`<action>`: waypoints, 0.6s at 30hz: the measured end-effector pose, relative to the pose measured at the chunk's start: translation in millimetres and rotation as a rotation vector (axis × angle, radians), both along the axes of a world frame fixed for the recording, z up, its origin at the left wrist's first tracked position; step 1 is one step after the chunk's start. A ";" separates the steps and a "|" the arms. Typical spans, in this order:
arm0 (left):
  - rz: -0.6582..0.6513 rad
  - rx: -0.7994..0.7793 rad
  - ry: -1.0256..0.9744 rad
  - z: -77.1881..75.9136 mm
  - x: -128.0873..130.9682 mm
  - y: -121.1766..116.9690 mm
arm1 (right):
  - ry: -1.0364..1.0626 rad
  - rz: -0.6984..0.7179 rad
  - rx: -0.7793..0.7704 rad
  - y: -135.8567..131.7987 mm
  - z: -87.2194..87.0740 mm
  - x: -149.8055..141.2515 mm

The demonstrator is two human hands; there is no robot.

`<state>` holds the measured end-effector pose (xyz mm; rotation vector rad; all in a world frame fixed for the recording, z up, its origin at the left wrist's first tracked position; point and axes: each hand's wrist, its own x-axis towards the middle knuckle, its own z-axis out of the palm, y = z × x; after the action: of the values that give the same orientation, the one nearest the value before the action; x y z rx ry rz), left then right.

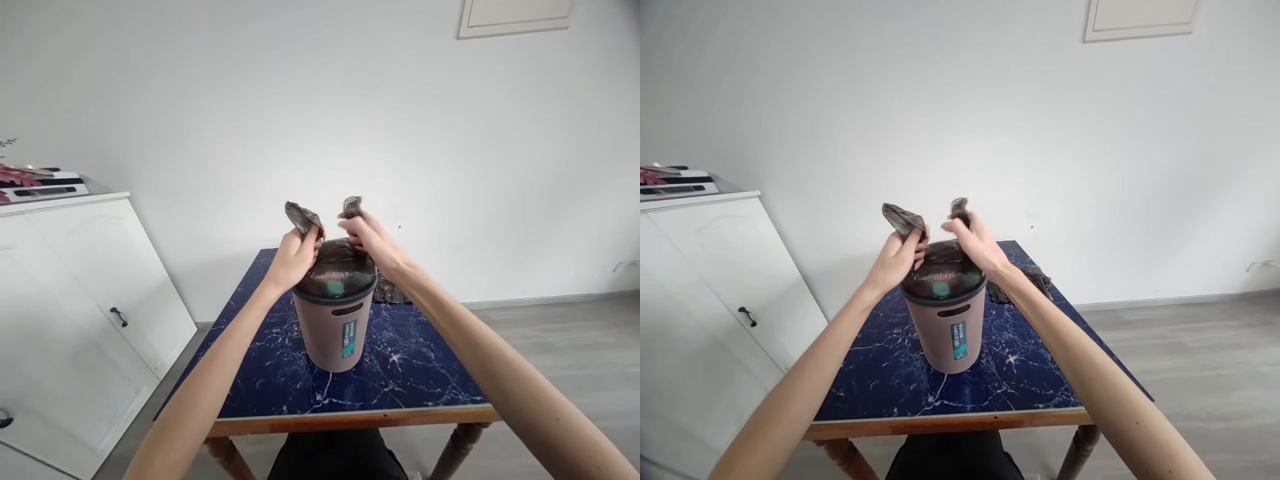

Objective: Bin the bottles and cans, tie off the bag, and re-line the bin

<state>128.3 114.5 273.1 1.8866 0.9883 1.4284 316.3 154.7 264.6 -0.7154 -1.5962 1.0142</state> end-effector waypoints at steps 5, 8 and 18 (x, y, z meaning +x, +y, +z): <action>0.270 0.294 0.556 -0.7 5.8 -11.4 | -0.283 0.206 0.094 -28.7 6.7 -7.5; 0.392 0.335 0.794 -0.6 13.0 -17.0 | -0.295 0.300 0.028 -34.4 7.1 -13.8; 0.291 0.250 0.716 -10.5 5.4 -18.3 | 0.095 0.048 -0.155 -11.6 -13.7 -27.7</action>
<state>133.8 96.2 262.6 2.6117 1.5149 1.0557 288.6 143.0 250.9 -0.7250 -1.4698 1.2000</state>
